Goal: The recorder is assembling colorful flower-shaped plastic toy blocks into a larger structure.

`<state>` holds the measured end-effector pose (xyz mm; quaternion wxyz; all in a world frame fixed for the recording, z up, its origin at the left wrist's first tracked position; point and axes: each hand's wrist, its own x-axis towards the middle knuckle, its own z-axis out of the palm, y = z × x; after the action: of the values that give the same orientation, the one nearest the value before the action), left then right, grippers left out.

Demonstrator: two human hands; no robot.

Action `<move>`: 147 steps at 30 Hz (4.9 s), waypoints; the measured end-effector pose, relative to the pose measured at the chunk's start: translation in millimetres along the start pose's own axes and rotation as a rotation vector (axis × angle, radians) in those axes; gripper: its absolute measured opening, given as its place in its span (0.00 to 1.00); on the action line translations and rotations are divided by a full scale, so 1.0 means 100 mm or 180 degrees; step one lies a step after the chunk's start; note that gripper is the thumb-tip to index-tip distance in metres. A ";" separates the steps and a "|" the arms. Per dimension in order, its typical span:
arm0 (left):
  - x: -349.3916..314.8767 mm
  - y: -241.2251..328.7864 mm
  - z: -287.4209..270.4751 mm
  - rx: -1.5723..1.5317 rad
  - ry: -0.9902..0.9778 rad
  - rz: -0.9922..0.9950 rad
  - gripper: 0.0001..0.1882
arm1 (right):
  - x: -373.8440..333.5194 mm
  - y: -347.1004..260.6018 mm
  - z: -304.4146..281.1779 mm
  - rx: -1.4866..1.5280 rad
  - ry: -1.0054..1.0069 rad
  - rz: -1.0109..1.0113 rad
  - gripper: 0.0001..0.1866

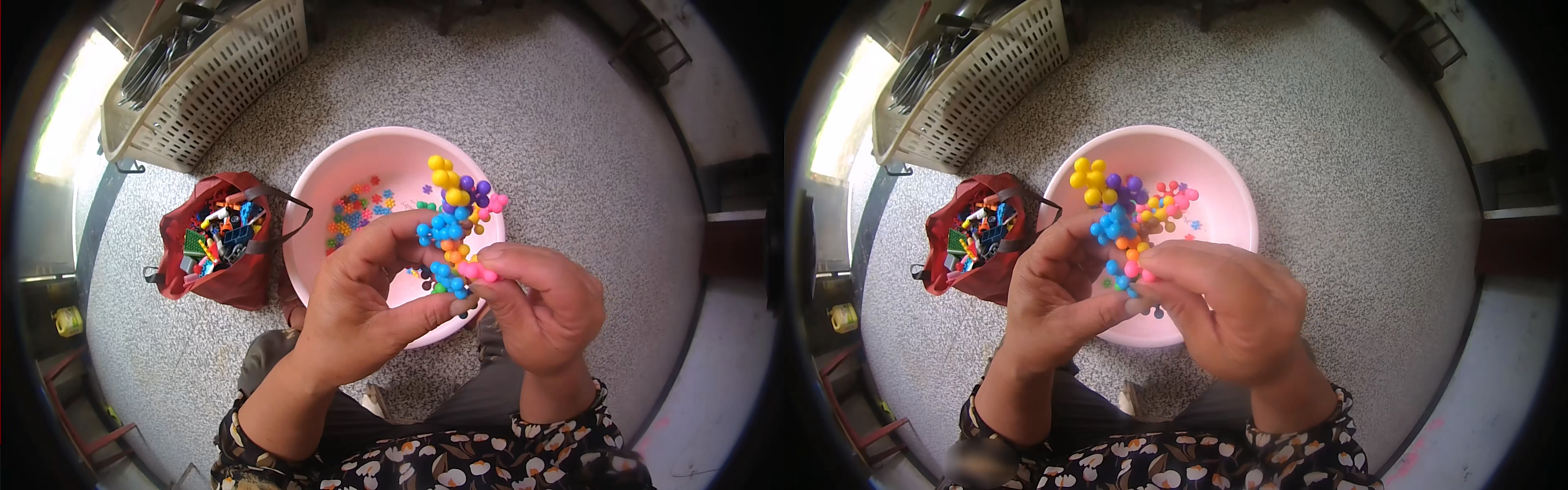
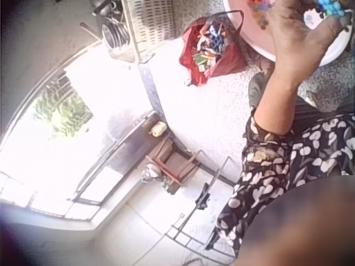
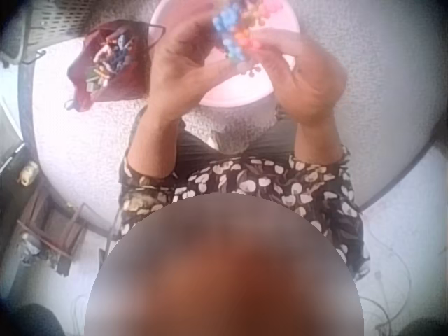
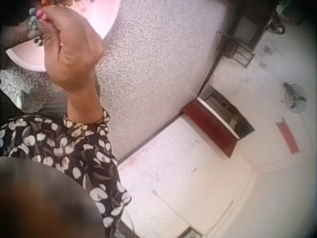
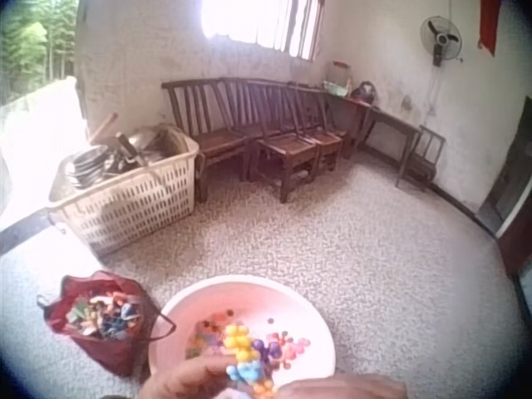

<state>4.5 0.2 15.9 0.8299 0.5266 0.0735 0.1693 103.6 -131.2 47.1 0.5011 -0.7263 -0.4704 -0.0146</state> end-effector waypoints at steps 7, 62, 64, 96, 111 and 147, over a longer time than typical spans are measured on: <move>-0.03 0.05 0.02 -0.0523 0.0357 -0.0097 0.31 | 0.04 0.03 0.00 0.0048 0.0040 -0.0168 0.09; 0.05 0.26 -0.25 -0.0305 0.1159 0.0196 0.24 | 0.03 0.61 0.24 0.1461 0.0388 0.1708 0.09; 0.00 0.33 -0.35 -0.0133 0.1450 0.0281 0.24 | -0.03 1.10 0.43 0.1153 -0.0002 0.2396 0.10; -0.25 0.34 -0.49 -0.0160 0.1847 -0.0226 0.36 | -2.38 2.39 1.89 -0.1503 -0.4257 0.2071 0.12; -0.39 0.53 -0.41 -0.1341 -0.0105 -0.0407 0.35 | -2.01 2.22 1.44 0.5582 -0.1764 0.4846 0.12; -0.09 0.18 -0.07 -0.0702 -0.0444 -0.0557 0.41 | 0.14 0.08 -0.30 0.2969 0.0323 0.1330 0.12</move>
<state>-9.6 9.8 28.2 0.8973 0.4343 0.0423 0.0664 130.9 -144.4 63.5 0.7862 -0.5023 -0.2467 0.2621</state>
